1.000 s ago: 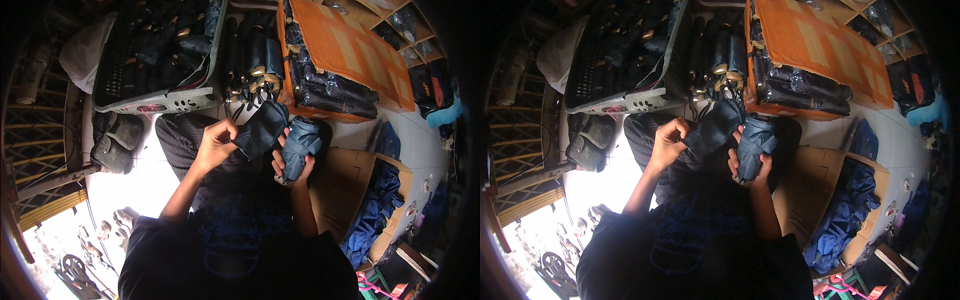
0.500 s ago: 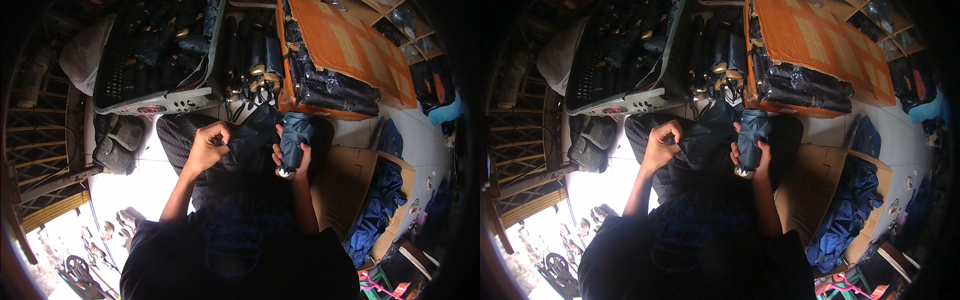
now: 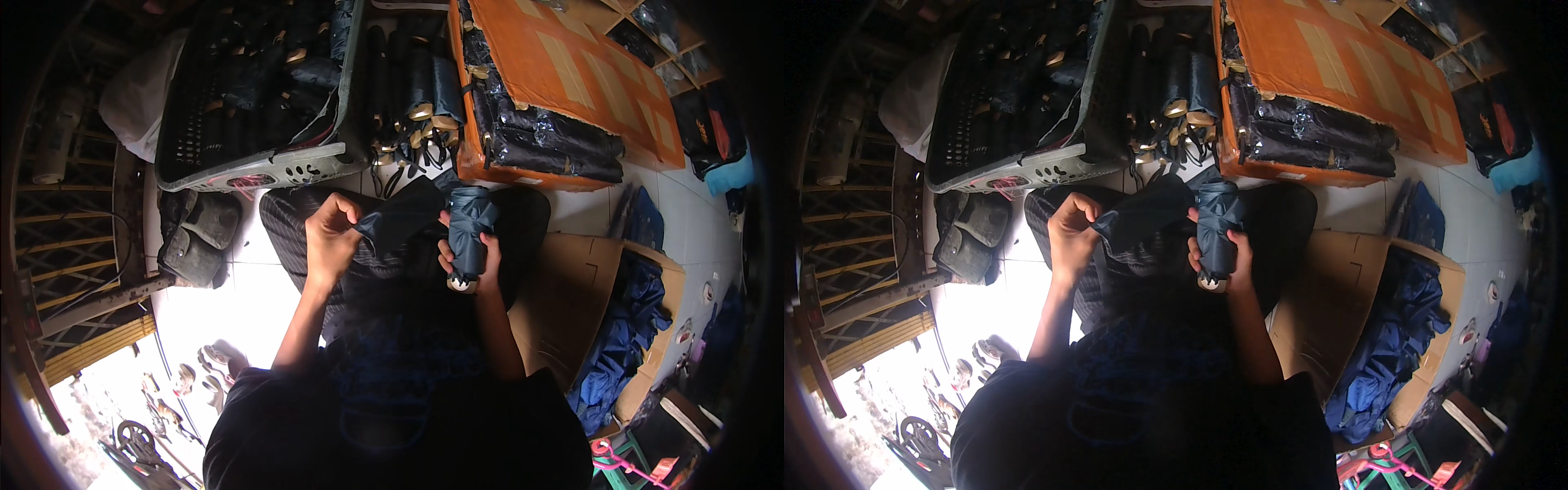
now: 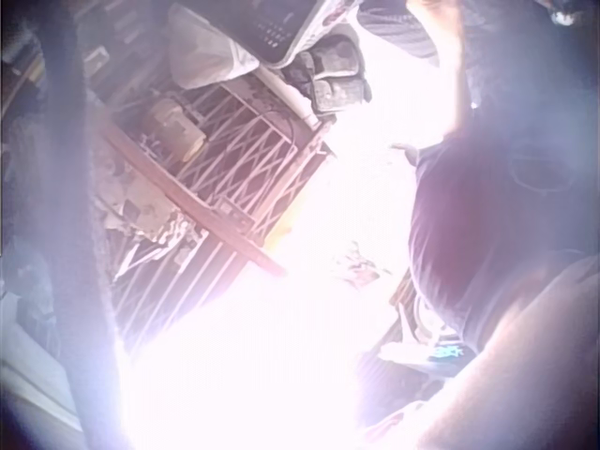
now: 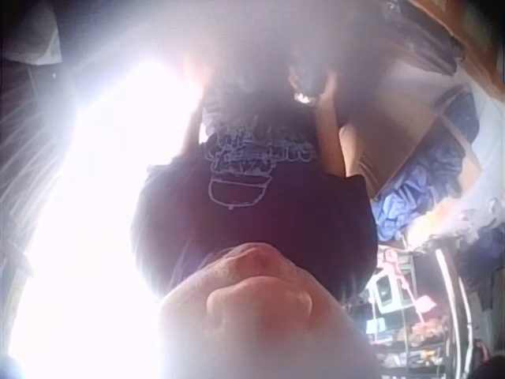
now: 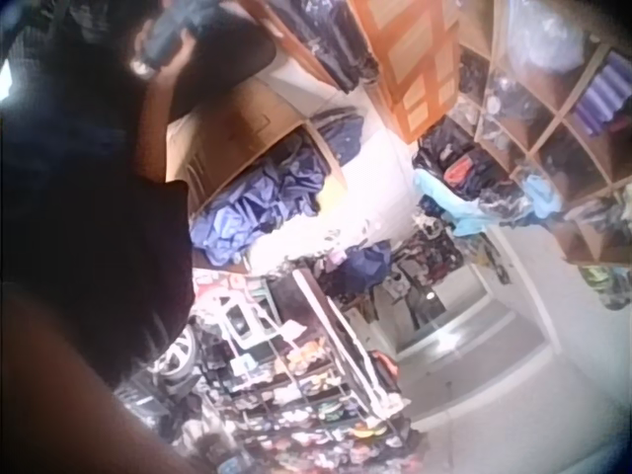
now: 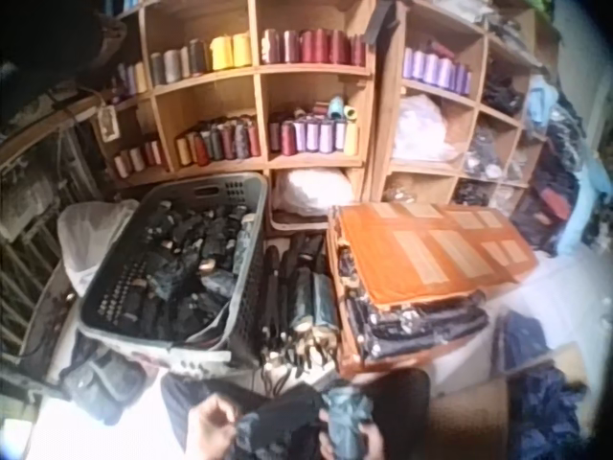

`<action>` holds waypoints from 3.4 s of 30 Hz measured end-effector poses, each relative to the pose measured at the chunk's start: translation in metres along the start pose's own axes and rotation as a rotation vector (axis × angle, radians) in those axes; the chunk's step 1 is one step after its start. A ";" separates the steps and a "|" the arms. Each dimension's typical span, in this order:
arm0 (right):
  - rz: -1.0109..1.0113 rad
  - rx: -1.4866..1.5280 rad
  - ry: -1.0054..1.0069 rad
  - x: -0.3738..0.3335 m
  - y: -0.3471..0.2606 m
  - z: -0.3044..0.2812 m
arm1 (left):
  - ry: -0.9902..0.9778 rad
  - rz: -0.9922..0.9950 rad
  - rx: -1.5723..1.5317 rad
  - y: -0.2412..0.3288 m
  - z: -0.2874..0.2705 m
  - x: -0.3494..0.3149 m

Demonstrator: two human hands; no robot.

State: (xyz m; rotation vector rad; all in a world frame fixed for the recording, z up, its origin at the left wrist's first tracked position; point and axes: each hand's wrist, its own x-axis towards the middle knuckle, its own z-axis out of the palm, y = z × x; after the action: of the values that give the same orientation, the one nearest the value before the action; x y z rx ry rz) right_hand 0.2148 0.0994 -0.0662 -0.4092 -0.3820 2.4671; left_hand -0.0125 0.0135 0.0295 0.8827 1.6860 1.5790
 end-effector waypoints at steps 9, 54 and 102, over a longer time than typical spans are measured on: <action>0.051 0.035 0.040 -0.010 0.010 -0.019 | 0.089 0.196 0.391 0.019 -0.008 0.003; 0.127 -0.115 -0.235 -0.013 -0.031 0.020 | -0.476 0.070 0.448 0.007 0.014 0.016; 0.305 0.068 -0.128 0.004 0.008 -0.024 | 0.046 -0.031 0.053 -0.020 0.046 0.009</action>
State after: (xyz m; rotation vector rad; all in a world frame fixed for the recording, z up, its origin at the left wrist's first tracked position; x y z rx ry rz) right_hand 0.2171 0.0998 -0.0913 -0.3001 -0.3055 2.8043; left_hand 0.0201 0.0462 0.0066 0.8487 1.7733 1.5514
